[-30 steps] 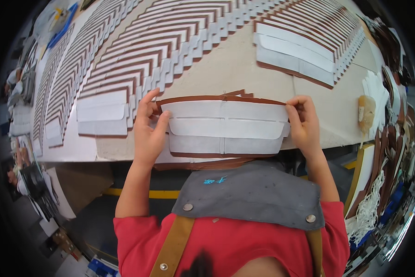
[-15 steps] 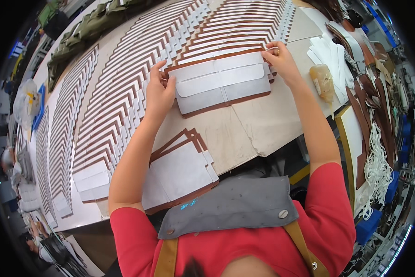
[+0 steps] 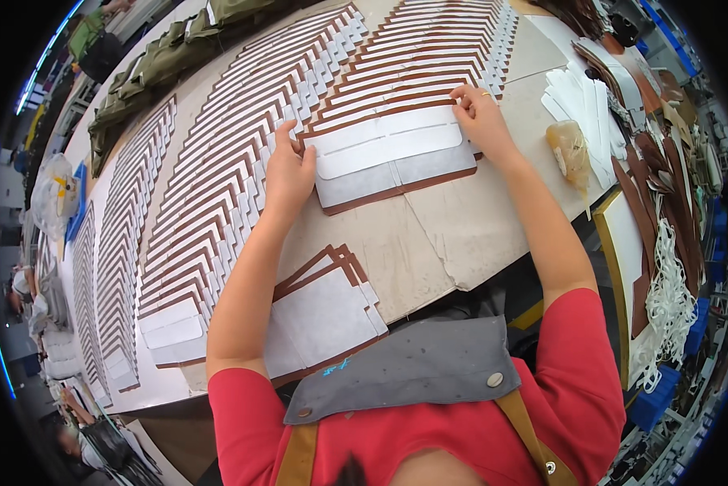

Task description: The person assembles face masks by applying glue to white filter strips and attaching them to brown mask frames. They work at a table filled with stacks of pre-cut components, repeatedly picking up a frame, applying adhesive, and pressing the filter into place.

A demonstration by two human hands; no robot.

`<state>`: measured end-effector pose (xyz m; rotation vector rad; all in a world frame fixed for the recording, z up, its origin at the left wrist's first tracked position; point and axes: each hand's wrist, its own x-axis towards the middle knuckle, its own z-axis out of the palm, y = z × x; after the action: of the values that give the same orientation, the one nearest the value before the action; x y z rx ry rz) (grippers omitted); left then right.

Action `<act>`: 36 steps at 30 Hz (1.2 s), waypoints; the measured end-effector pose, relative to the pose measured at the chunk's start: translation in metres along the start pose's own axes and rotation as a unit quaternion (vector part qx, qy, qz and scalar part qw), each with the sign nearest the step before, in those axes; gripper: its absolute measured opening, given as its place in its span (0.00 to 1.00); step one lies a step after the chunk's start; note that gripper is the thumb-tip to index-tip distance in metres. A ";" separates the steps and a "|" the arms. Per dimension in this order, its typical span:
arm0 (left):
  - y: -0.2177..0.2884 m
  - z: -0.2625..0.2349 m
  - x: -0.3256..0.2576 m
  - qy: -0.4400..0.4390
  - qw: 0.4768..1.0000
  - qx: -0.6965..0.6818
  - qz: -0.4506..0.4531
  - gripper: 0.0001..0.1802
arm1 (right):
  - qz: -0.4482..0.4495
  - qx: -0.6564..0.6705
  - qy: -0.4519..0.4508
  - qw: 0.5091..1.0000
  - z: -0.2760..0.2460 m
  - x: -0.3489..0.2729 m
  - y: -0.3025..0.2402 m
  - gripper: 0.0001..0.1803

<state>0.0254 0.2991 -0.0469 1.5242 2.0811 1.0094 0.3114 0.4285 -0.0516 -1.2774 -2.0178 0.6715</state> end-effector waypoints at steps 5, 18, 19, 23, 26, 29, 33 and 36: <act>0.007 -0.001 0.001 0.002 0.994 0.107 0.034 0.25 | -0.202 -0.129 0.099 0.966 0.017 -0.004 0.012 0.10; 0.029 0.055 -0.026 -0.086 0.937 0.264 0.211 0.28 | -0.155 -0.278 0.102 0.943 0.016 -0.008 0.015 0.15; 0.030 0.055 -0.025 -0.087 0.935 0.268 0.214 0.28 | -0.148 -0.284 0.099 0.942 0.013 -0.007 0.017 0.15; 0.031 0.058 -0.021 -0.094 0.933 0.268 0.219 0.29 | -0.105 -0.333 0.115 0.930 -0.003 -0.001 0.036 0.16; 0.022 0.055 -0.017 -0.085 0.962 0.170 0.194 0.28 | -0.081 -0.314 0.122 0.938 -0.013 -0.006 0.033 0.16; 0.003 0.040 -0.009 0.047 0.979 -0.048 0.191 0.21 | -0.092 -0.240 0.123 0.959 -0.031 -0.011 0.017 0.15; 0.010 -0.022 -0.026 0.099 0.967 -0.099 0.211 0.14 | -0.111 -0.202 0.122 0.965 -0.069 -0.032 0.015 0.13; 0.004 -0.056 -0.048 0.094 0.976 -0.116 0.160 0.13 | -0.080 -0.205 0.135 0.966 -0.099 -0.046 0.009 0.13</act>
<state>0.0076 0.2366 -0.0122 1.7290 1.7865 1.5092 0.4054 0.3979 -0.0045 -1.3291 -2.0614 -0.0058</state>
